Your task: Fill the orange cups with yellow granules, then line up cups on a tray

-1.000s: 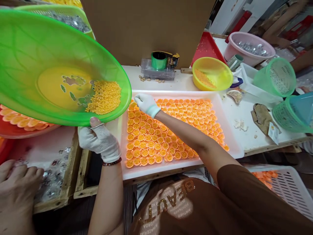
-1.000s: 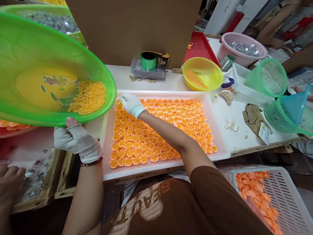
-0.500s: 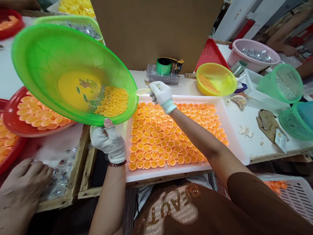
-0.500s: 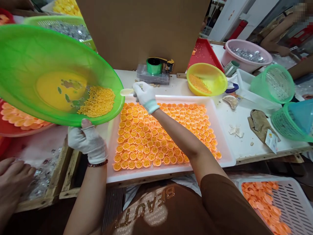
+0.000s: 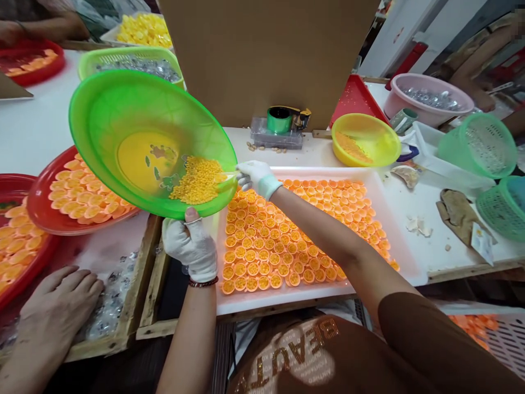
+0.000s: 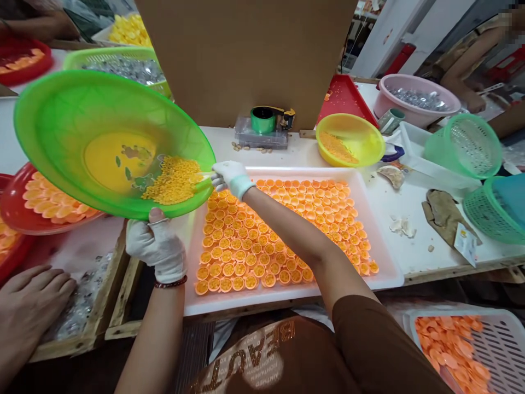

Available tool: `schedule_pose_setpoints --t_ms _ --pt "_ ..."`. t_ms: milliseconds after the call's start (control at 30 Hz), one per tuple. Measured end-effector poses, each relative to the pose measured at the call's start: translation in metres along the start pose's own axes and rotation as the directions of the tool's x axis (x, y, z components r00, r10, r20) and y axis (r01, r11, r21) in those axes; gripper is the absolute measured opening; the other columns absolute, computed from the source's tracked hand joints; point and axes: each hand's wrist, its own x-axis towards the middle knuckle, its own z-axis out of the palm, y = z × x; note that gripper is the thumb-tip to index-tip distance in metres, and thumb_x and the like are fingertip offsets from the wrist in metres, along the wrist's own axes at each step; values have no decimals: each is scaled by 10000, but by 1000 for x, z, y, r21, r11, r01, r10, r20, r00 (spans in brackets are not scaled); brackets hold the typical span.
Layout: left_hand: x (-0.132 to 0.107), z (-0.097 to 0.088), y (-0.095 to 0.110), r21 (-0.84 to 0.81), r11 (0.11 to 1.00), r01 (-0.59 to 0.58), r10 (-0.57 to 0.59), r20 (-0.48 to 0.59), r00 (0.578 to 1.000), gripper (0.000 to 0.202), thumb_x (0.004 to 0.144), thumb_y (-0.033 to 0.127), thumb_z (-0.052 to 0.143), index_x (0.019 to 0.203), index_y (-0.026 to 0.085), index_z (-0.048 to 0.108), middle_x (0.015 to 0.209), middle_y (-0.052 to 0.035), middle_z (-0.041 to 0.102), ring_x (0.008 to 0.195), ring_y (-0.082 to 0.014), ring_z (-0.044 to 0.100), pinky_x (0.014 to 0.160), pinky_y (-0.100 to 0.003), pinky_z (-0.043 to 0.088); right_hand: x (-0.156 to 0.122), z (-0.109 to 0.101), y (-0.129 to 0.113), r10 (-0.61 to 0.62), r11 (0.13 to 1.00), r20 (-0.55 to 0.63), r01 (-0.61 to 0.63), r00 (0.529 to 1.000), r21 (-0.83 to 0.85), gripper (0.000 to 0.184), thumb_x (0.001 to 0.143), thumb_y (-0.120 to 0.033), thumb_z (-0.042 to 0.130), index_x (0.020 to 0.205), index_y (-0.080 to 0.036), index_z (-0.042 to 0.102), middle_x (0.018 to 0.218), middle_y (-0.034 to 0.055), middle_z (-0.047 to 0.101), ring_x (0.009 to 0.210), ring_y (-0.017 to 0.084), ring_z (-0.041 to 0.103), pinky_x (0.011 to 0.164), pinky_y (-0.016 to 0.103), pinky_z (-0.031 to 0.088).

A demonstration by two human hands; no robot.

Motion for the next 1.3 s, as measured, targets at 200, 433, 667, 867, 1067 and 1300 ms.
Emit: schedule_pose_setpoints --t_ms 200,433,667,867,1067,1300 --pt "2 0 -3 -16 999 33 -34 -43 999 432 989 482 571 645 238 475 640 -22 480 654 -189 455 673 -381 314 -7 -51 0 -67 997 -192 56 979 -61 195 1007 -154 515 817 -196 530 602 -29 566 478 79 521 424 185 430" --pt "0 2 -6 -18 997 74 -75 -42 996 464 981 499 580 618 237 457 604 -23 464 633 -193 443 677 -391 317 7 -47 36 -374 817 -133 259 918 -515 190 980 -191 475 805 -212 547 693 -20 568 595 120 597 536 221 462" --pt "-3 0 -10 -13 990 141 -141 4 990 391 983 495 579 695 234 542 710 -37 532 734 -204 495 750 -393 356 -17 -54 24 -546 700 -90 395 833 -595 185 1011 -280 459 867 -223 560 749 -6 578 645 128 576 624 255 456" --pt "-1 2 -6 -30 999 32 -32 0 999 443 972 442 600 618 229 439 621 -32 456 657 -201 462 682 -393 331 -18 -21 -9 -598 603 21 468 801 -646 178 1008 -261 488 871 -214 591 808 22 629 786 155 615 746 272 498" --pt "0 1 -2 -14 999 -41 41 1 999 411 948 407 623 621 232 446 624 -33 453 658 -199 465 681 -393 359 12 42 10 -269 765 133 295 954 -572 255 954 -143 524 706 -206 526 650 16 609 649 165 632 603 269 521" --pt "1 1 -3 26 1000 2 -2 -8 1000 447 956 466 600 611 233 438 634 -38 467 653 -196 451 663 -391 340 1 20 9 54 996 62 -58 997 63 242 1021 -130 505 788 -196 511 565 -52 525 454 64 489 430 160 418"
